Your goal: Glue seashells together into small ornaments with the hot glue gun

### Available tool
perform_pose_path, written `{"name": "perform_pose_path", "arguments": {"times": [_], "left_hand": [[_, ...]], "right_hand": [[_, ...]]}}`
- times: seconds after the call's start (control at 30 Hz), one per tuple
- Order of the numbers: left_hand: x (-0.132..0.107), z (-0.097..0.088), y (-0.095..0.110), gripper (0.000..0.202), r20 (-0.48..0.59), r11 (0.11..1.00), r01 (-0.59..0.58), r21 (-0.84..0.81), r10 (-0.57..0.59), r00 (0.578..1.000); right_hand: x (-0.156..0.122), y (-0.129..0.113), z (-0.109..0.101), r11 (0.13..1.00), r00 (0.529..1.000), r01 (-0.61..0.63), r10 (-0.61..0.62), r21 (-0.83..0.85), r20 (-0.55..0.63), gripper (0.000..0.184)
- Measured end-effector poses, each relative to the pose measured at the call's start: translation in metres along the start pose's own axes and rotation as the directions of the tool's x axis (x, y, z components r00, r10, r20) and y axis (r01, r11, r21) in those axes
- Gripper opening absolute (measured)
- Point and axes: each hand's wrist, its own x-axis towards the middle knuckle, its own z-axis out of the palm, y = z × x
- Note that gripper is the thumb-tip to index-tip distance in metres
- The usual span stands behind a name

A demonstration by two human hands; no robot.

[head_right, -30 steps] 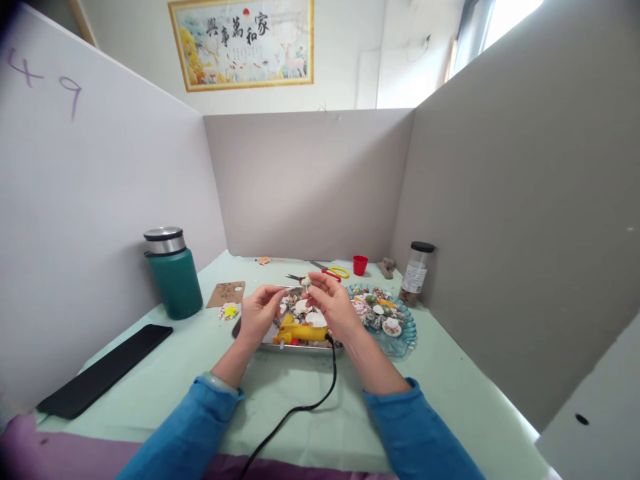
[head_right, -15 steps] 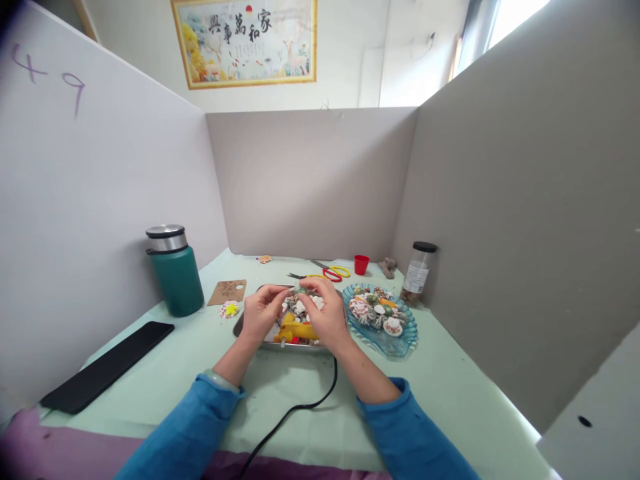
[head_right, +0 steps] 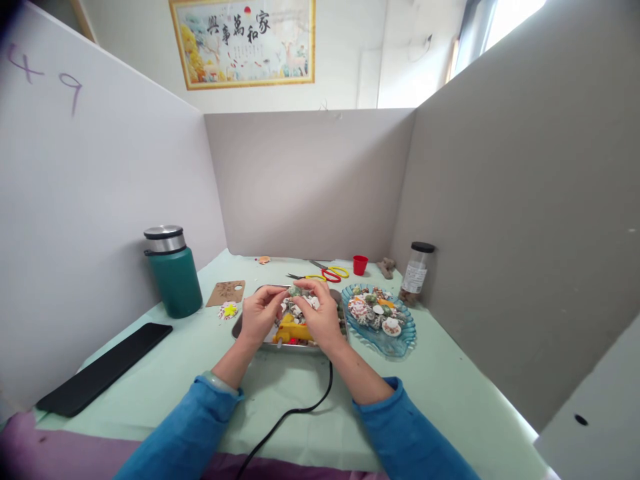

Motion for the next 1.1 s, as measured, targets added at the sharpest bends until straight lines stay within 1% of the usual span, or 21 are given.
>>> {"name": "perform_pose_path", "arguments": {"times": [0.13,0.43,0.63,0.77,0.87,0.93,1.03,1.1], "left_hand": [[0.0005,-0.0008,0.0010,0.016,-0.001,1.000,-0.001,-0.017,0.001,1.000],[0.0013,-0.0022,0.0038,0.016,0.031,0.999,-0.038,-0.006,0.039,0.999],[0.0015,-0.0022,0.0031,0.014,0.050,0.996,-0.089,0.008,0.089,0.995],[0.0019,-0.0021,0.0008,0.017,0.056,0.998,-0.057,0.021,0.056,0.997],[0.0019,-0.0022,0.0005,0.025,0.052,0.999,-0.035,0.010,0.034,0.998],[0.0017,-0.0025,0.0018,0.029,0.056,0.999,-0.037,-0.009,0.037,0.998],[0.0013,-0.0033,0.0048,0.028,0.059,0.999,-0.028,-0.042,0.030,0.998],[0.0011,-0.0037,0.0061,0.028,0.058,0.998,-0.020,-0.063,0.023,0.998]], "right_hand": [[-0.0001,-0.0009,-0.0010,1.000,1.000,0.015,-0.015,-0.025,0.007,0.023],[0.0009,-0.0010,-0.0049,0.985,0.993,0.118,-0.117,-0.129,0.014,0.021],[0.0011,-0.0015,-0.0059,0.962,0.979,0.202,-0.200,-0.185,0.033,0.018],[0.0010,-0.0006,-0.0054,0.954,0.975,0.221,-0.220,-0.204,0.026,0.016],[0.0012,0.0010,-0.0057,0.970,0.985,0.174,-0.171,-0.168,0.032,0.016],[0.0019,0.0024,-0.0064,0.990,0.994,0.103,-0.099,-0.099,0.041,0.017],[0.0038,0.0051,-0.0077,0.994,0.995,-0.072,0.066,0.079,0.071,0.022],[0.0053,0.0066,-0.0084,0.950,0.978,-0.199,0.177,0.240,0.109,0.025]]}}
